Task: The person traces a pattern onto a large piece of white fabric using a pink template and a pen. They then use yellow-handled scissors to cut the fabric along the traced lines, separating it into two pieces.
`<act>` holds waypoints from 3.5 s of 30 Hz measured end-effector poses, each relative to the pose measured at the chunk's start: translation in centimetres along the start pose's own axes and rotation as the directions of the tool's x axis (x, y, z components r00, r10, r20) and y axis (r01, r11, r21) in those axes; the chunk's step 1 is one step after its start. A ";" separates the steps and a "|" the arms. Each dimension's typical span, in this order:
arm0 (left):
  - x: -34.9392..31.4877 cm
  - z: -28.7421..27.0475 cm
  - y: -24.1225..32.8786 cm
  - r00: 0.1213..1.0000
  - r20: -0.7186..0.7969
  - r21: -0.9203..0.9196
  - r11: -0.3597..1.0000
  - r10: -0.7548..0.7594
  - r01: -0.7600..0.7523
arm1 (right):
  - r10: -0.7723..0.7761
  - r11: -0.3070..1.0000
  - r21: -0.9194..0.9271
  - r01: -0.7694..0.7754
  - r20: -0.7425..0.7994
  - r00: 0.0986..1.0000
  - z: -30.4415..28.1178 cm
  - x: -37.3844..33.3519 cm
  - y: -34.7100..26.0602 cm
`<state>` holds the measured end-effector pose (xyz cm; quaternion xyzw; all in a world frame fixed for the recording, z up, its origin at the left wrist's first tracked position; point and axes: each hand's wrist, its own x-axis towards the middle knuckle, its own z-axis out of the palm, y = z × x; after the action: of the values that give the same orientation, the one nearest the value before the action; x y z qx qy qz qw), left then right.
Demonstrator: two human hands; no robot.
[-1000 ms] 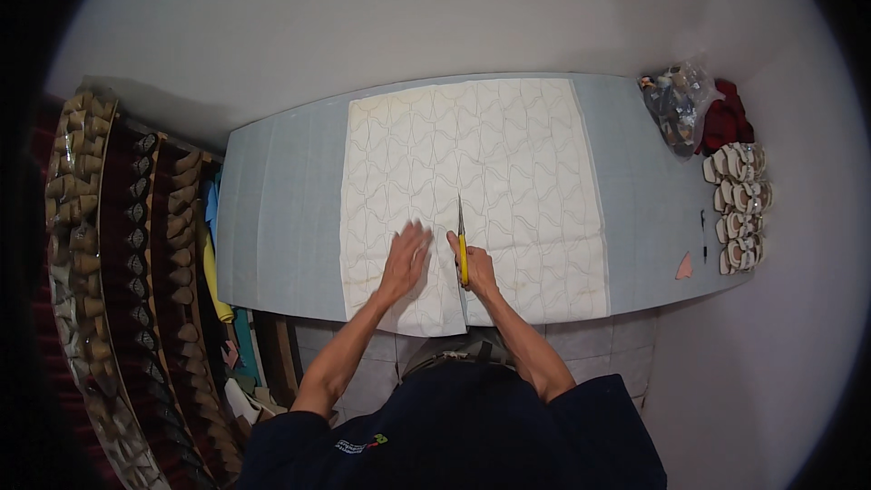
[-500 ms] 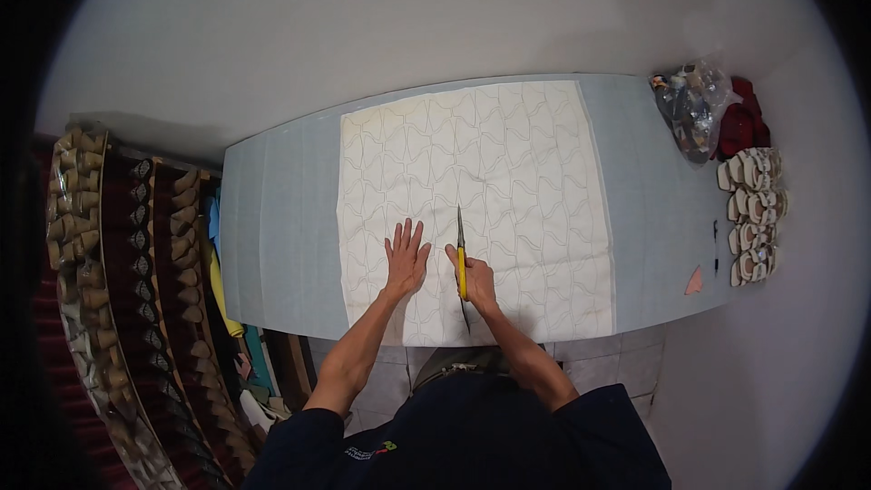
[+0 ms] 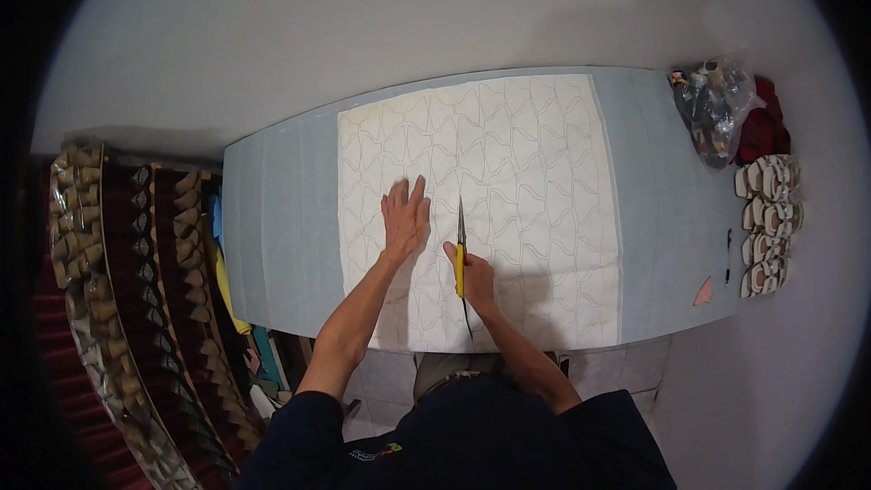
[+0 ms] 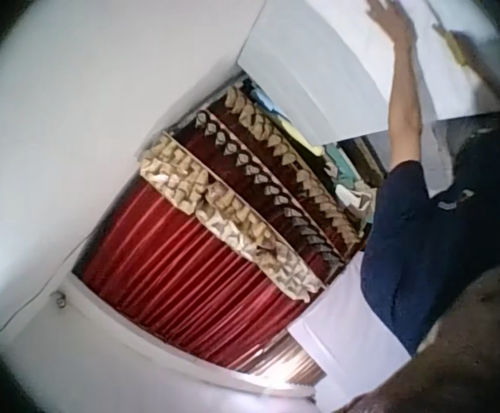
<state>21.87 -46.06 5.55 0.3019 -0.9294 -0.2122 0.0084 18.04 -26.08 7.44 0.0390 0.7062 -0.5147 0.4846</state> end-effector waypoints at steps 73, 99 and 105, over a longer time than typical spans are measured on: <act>13.0 2.9 -2.1 0.996 0.055 -0.091 0.994 0.068 -0.063 | -0.043 0.998 -0.045 0.039 -0.079 0.996 0.3 11.3 -12.0; 13.0 3.2 -2.5 0.997 0.016 -0.121 0.990 0.070 -0.067 | -0.339 0.941 0.006 0.339 0.015 0.941 -0.1 15.3 -13.4; 12.9 3.4 -2.7 0.998 0.023 -0.133 0.989 0.060 -0.056 | -0.132 0.978 -0.178 0.112 -0.102 0.986 0.5 15.3 -16.4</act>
<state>12.31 -54.01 -0.04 0.2708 -0.9216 -0.2773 0.0221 1.15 -40.91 7.63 -0.0173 0.7755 -0.4776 0.4126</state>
